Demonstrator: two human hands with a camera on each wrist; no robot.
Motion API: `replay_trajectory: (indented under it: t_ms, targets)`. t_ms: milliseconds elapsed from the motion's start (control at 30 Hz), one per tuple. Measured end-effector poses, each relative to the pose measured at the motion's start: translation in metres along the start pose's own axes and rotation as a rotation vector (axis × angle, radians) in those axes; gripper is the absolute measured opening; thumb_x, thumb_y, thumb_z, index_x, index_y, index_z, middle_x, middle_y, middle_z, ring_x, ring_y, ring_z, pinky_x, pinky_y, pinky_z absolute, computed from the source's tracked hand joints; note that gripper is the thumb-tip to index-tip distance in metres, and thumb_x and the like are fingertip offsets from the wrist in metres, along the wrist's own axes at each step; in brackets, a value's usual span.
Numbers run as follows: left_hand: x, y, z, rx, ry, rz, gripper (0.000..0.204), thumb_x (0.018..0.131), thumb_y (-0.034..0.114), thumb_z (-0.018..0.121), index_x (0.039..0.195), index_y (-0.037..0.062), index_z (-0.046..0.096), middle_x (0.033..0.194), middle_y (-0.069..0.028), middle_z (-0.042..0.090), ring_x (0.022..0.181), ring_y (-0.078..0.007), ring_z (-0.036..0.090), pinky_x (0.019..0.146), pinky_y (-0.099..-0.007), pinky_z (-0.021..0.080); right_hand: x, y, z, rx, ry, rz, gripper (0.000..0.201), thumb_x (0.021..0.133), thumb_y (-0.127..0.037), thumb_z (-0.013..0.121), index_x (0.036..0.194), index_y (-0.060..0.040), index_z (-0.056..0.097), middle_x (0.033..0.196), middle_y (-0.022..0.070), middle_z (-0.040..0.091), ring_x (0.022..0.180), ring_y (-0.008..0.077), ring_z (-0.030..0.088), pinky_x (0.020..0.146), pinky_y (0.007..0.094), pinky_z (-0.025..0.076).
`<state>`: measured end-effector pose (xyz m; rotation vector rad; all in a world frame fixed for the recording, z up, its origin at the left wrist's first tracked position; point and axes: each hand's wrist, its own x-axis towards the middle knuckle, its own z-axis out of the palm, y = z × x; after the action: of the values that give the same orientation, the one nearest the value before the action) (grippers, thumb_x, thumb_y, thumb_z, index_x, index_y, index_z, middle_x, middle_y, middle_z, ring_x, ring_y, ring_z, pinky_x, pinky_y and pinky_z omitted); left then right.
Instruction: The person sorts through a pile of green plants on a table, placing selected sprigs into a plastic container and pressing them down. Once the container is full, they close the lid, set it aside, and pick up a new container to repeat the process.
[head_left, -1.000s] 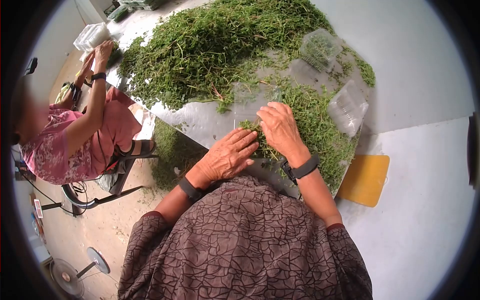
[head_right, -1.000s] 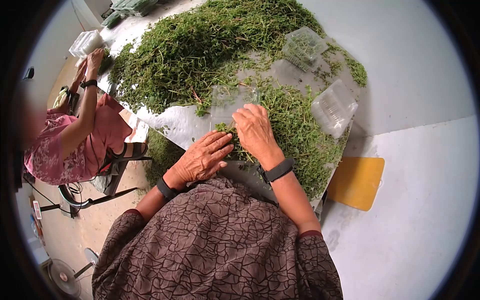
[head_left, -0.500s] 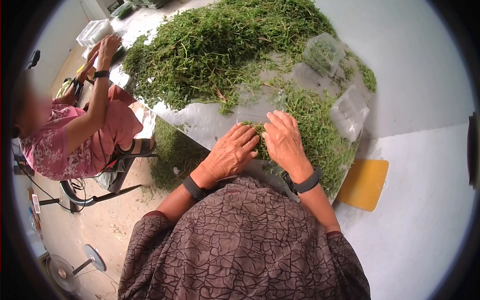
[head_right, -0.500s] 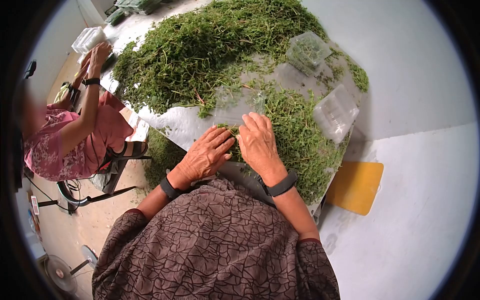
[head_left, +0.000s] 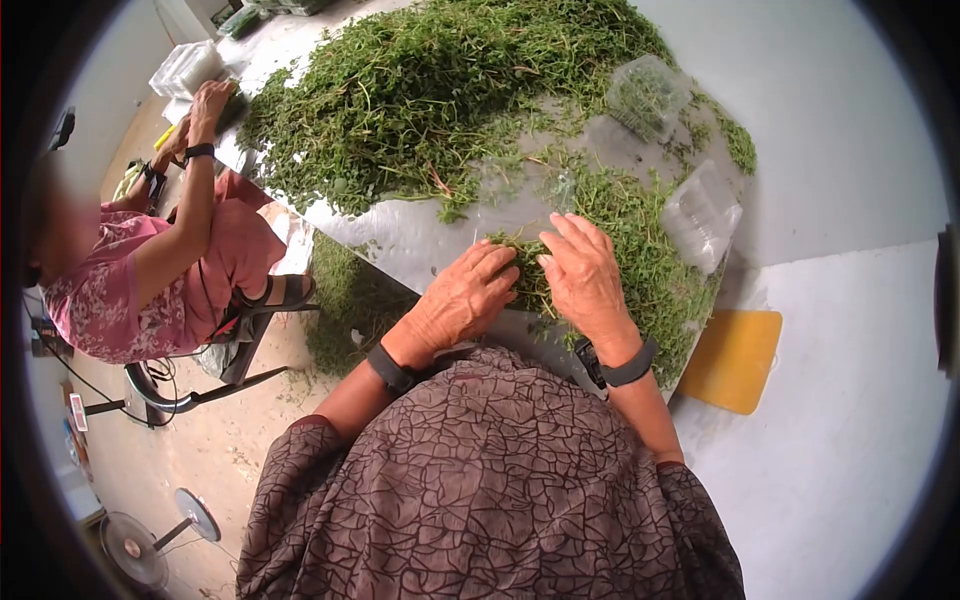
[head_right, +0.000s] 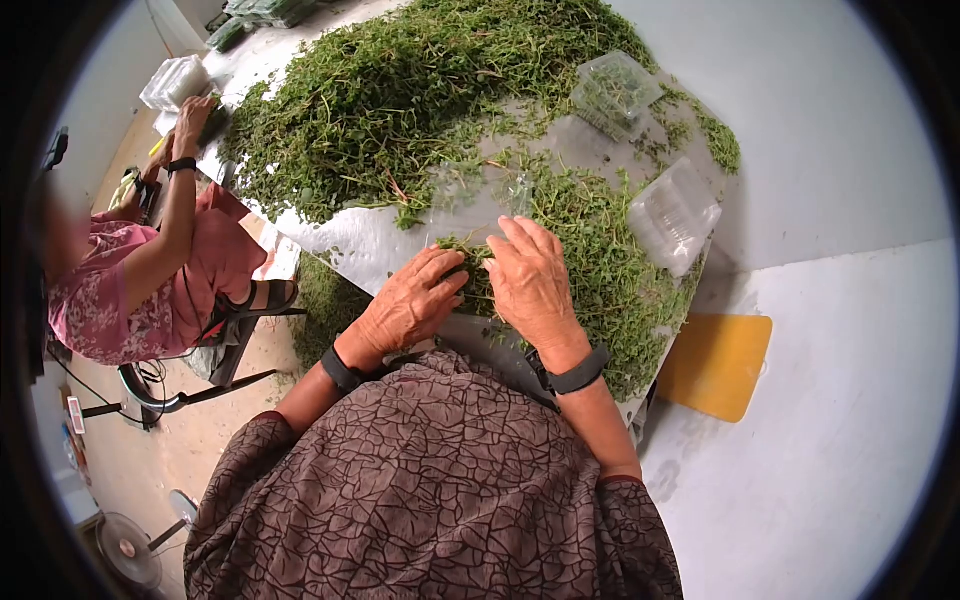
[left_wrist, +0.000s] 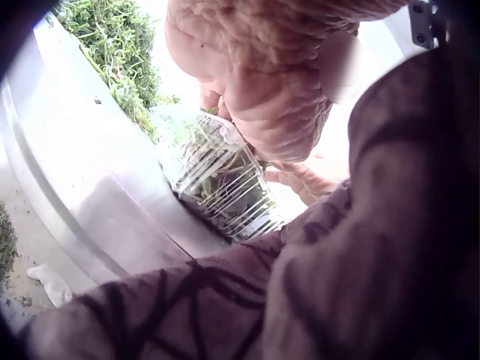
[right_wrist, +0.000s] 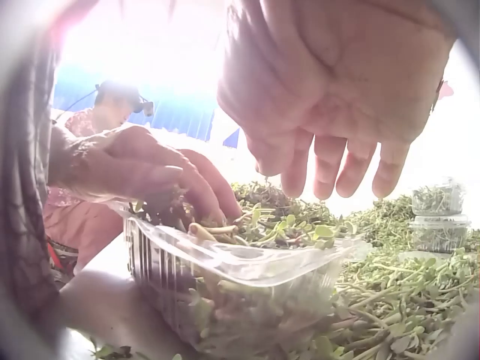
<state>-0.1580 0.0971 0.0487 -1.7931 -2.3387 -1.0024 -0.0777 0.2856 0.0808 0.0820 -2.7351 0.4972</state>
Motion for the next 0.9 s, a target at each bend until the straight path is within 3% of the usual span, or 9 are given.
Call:
replay_trajectory:
  t_ms: [100, 300, 367, 667, 900]
  targets:
    - [-0.001, 0.0, 0.001, -0.021, 0.023, 0.045, 0.043, 0.076, 0.006, 0.069, 0.116, -0.0009, 0.055, 0.123, -0.018, 0.051, 0.118, -0.0366, 0.05, 0.107, -0.0467, 0.038, -0.007, 0.004, 0.0, 0.009, -0.006, 0.021, 0.031, 0.083, -0.009, 0.064, 0.112, 0.0027, 0.063, 0.12, 0.0177, 0.061, 0.118, 0.0321, 0.051, 0.101, 0.0438, 0.039]
    - [0.008, 0.001, 0.002, 0.004, 0.072, -0.035, 0.042, 0.078, 0.007, 0.066, 0.118, -0.0023, 0.055, 0.129, -0.0198, 0.048, 0.124, -0.0365, 0.045, 0.109, -0.0482, 0.034, -0.012, 0.01, 0.008, 0.024, -0.025, 0.058, 0.03, 0.086, -0.009, 0.063, 0.114, 0.0032, 0.062, 0.122, 0.0181, 0.06, 0.118, 0.0326, 0.051, 0.101, 0.0441, 0.039]
    - [0.008, -0.002, 0.008, 0.063, -0.05, -0.057, 0.04, 0.083, 0.01, 0.063, 0.12, -0.0031, 0.054, 0.135, -0.0206, 0.046, 0.128, -0.0359, 0.042, 0.112, -0.0474, 0.031, -0.01, 0.012, 0.008, 0.033, -0.026, 0.063, 0.031, 0.086, -0.01, 0.062, 0.114, 0.0034, 0.062, 0.122, 0.0184, 0.06, 0.118, 0.0328, 0.051, 0.101, 0.0443, 0.039]
    - [0.006, -0.006, 0.006, 0.065, -0.087, -0.026, 0.04, 0.086, 0.015, 0.062, 0.12, -0.0042, 0.056, 0.137, -0.0194, 0.047, 0.13, -0.0344, 0.042, 0.113, -0.0457, 0.03, 0.019, 0.021, 0.016, 0.039, -0.058, 0.05, 0.033, 0.085, -0.009, 0.063, 0.116, 0.0044, 0.06, 0.121, 0.0208, 0.06, 0.113, 0.0357, 0.054, 0.1, 0.0453, 0.04]
    - [0.003, -0.009, 0.013, 0.106, 0.014, 0.023, 0.038, 0.084, 0.018, 0.064, 0.115, -0.0037, 0.057, 0.129, -0.0176, 0.053, 0.124, -0.0321, 0.047, 0.11, -0.0433, 0.035, 0.037, 0.026, 0.026, 0.024, -0.095, -0.038, 0.017, 0.08, -0.006, 0.065, 0.096, 0.0002, 0.069, 0.103, 0.0142, 0.066, 0.102, 0.0296, 0.057, 0.092, 0.042, 0.042]
